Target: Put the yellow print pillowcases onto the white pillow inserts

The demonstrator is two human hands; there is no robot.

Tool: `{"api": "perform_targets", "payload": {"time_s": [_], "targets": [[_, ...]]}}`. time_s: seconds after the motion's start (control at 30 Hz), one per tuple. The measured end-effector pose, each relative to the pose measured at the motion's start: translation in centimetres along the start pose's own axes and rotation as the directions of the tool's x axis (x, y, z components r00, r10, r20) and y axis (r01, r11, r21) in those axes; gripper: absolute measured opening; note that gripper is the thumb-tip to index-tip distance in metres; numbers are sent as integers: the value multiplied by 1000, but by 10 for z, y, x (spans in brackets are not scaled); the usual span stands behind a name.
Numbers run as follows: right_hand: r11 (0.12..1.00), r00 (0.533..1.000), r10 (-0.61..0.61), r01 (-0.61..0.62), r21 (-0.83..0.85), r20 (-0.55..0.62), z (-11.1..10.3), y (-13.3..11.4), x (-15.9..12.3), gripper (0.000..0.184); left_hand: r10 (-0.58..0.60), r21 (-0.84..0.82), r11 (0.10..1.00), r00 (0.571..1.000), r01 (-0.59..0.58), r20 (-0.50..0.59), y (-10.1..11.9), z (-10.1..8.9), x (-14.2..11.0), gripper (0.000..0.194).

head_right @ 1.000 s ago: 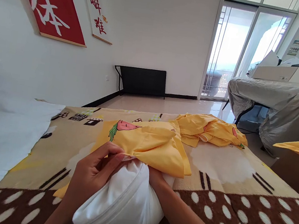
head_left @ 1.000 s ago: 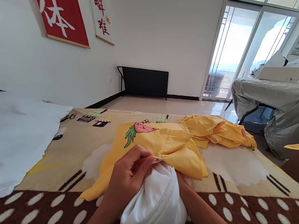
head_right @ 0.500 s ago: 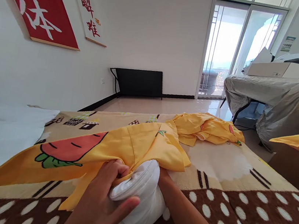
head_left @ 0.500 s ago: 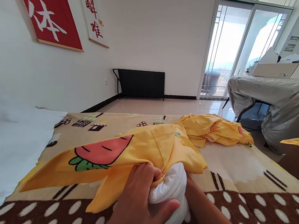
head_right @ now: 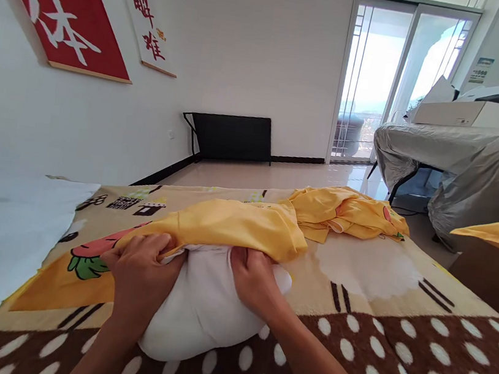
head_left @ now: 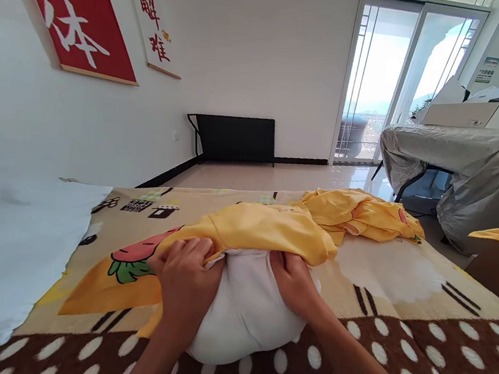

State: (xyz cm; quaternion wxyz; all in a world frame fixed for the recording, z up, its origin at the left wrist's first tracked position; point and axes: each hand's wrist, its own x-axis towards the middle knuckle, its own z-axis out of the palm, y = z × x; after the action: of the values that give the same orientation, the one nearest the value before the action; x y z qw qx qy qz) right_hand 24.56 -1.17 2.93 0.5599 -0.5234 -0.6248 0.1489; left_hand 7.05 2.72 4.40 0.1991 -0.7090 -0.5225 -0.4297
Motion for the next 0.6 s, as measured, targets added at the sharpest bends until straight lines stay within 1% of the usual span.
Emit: {"api": "perform_targets", "payload": {"time_s": [0.03,0.07,0.1,0.17,0.23,0.3,0.37,0.47,0.53,0.6], "targets": [[995,997,-42,48,-83,68,0,-9,-8,43,-30,16,999,999,31,-16,-5,1,2,20],[976,985,-96,121,-179,141,0,-18,-17,47,-54,22,998,998,55,-28,-10,2,4,20],[938,966,-156,210,-277,205,0,-27,-28,52,-67,13,998,997,67,-39,-14,2,6,19],[821,924,-267,366,-438,272,5,-41,-51,65,-61,-48,997,996,57,-72,-18,1,7,22],[705,896,-330,444,-553,298,15,-47,-69,77,-28,-148,989,989,6,-145,-16,-1,5,31],[627,887,-351,461,-628,301,28,-44,-78,86,-1,-233,971,968,-59,-249,-10,-5,1,40],[589,885,-352,461,-664,303,40,-37,-78,91,19,-272,955,942,-117,-336,-2,-10,-2,45],[575,872,-360,487,-657,332,47,-26,-68,99,107,-267,937,910,-227,-400,8,-17,-6,47],[586,868,-351,495,-641,350,44,-21,-61,103,213,-244,911,885,-333,-414,12,-20,-7,47],[608,870,-338,494,-622,360,40,-19,-56,105,300,-220,883,858,-415,-416,15,-21,-8,47]]}}
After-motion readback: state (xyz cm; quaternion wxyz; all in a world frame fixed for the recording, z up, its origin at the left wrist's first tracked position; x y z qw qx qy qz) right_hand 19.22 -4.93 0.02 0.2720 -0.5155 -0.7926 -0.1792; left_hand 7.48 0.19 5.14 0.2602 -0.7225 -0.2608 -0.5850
